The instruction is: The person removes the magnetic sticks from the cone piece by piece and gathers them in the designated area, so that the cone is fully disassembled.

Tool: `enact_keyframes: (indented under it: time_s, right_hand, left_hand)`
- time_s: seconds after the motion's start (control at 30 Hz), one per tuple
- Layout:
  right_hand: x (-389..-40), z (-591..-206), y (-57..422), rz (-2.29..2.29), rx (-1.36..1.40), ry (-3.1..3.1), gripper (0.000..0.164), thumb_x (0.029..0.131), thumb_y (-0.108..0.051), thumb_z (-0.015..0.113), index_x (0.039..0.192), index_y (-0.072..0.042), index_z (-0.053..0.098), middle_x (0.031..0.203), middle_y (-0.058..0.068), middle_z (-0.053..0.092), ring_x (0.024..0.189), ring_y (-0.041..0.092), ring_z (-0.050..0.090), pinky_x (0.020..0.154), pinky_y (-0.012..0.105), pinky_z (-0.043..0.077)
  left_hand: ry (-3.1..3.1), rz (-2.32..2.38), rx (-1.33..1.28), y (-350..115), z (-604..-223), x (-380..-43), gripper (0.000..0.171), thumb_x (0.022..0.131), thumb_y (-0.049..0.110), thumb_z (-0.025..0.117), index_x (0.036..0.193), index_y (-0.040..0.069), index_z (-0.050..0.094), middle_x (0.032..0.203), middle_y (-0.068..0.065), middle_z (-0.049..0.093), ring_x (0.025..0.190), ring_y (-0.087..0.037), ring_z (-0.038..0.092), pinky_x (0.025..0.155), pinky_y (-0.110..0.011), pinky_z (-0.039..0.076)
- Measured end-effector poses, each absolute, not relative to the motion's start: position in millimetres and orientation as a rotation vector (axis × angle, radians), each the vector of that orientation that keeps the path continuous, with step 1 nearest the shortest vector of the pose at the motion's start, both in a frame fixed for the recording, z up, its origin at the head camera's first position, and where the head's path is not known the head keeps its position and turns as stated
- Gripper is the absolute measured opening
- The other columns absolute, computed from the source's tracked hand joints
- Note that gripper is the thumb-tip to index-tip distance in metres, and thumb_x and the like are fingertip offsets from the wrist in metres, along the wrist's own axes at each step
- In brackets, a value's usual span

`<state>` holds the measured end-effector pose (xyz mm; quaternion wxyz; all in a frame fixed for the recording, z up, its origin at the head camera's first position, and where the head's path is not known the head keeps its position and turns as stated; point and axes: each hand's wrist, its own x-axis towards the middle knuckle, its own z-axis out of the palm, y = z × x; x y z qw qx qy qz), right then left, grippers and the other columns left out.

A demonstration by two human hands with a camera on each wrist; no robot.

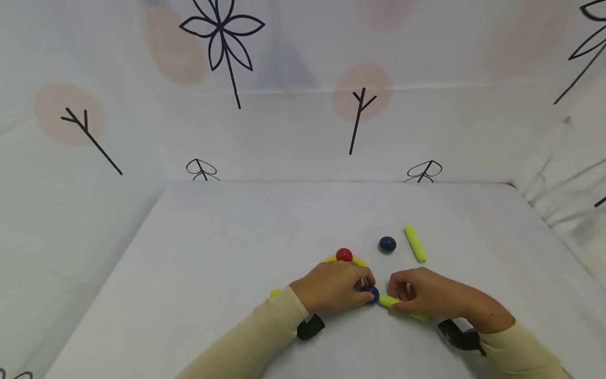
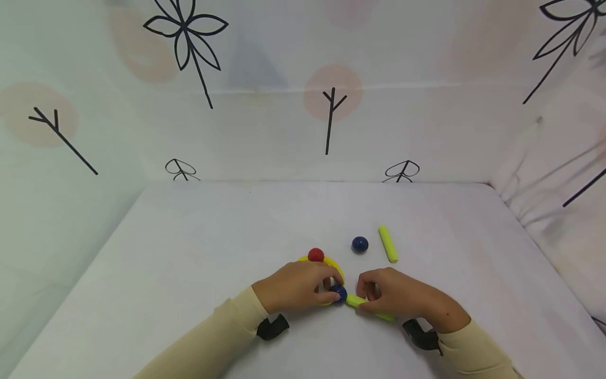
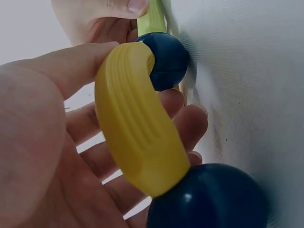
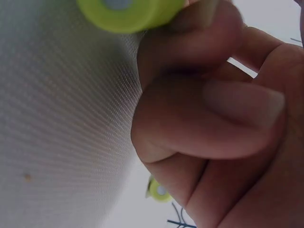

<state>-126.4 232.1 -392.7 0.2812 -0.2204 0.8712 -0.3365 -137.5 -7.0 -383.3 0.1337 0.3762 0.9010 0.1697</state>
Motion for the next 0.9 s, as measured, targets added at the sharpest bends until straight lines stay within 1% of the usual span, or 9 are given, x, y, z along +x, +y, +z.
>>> enact_keyframes:
  time_s: [0.27, 0.4, 0.57, 0.73, 0.9]
  right_hand:
    - [-126.2, -394.7, 232.3, -0.909, -0.582, 2.318, 0.021, 0.085, -0.029, 0.08, 0.089, -0.017, 0.064, 0.076, -0.005, 0.054, 0.069, 0.006, 0.051, 0.058, 0.022, 0.041]
    - [-127.7, -395.1, 232.5, -0.887, -0.575, 2.328, 0.021, 0.084, -0.03, 0.08, 0.088, -0.018, 0.064, 0.075, -0.006, 0.055, 0.07, 0.006, 0.052, 0.059, 0.021, 0.041]
    - [-128.3, -395.1, 231.5, -0.867, -0.571, 2.341, 0.022, 0.083, -0.031, 0.081, 0.087, -0.018, 0.064, 0.075, -0.006, 0.055, 0.071, 0.006, 0.052, 0.059, 0.022, 0.041]
    - [-126.6, -396.1, 230.5, -0.876, -0.573, 2.341, 0.023, 0.083, -0.031, 0.082, 0.087, -0.018, 0.064, 0.075, -0.006, 0.054, 0.071, 0.007, 0.052, 0.059, 0.022, 0.041]
    - [-127.5, -395.9, 231.3, -0.852, -0.574, 2.347, 0.023, 0.083, -0.034, 0.081, 0.086, -0.02, 0.063, 0.076, -0.007, 0.055, 0.071, 0.006, 0.053, 0.059, 0.021, 0.042]
  left_hand:
    - [2.551, 0.542, 1.057, -6.9, -385.6, -137.0, 0.03, 0.091, 0.041, 0.072, 0.117, 0.028, 0.064, 0.084, 0.015, 0.059, 0.077, 0.003, 0.053, 0.068, -0.015, 0.043]
    - [2.543, 0.555, 1.052, -6.3, -386.9, -137.4, 0.031, 0.091, 0.042, 0.072, 0.117, 0.028, 0.063, 0.085, 0.014, 0.059, 0.077, 0.002, 0.053, 0.068, -0.015, 0.044]
    - [2.54, 0.558, 1.059, -6.4, -387.8, -137.2, 0.031, 0.091, 0.041, 0.072, 0.117, 0.027, 0.061, 0.082, 0.012, 0.057, 0.074, 0.0, 0.052, 0.066, -0.015, 0.043]
    - [2.552, 0.549, 1.073, -4.8, -390.6, -136.0, 0.028, 0.092, 0.04, 0.071, 0.114, 0.026, 0.06, 0.077, 0.012, 0.055, 0.069, 0.0, 0.051, 0.061, -0.015, 0.041]
    - [2.571, 0.535, 1.073, -3.3, -391.1, -134.5, 0.025, 0.093, 0.039, 0.07, 0.112, 0.027, 0.059, 0.074, 0.012, 0.054, 0.067, 0.0, 0.05, 0.058, -0.015, 0.039]
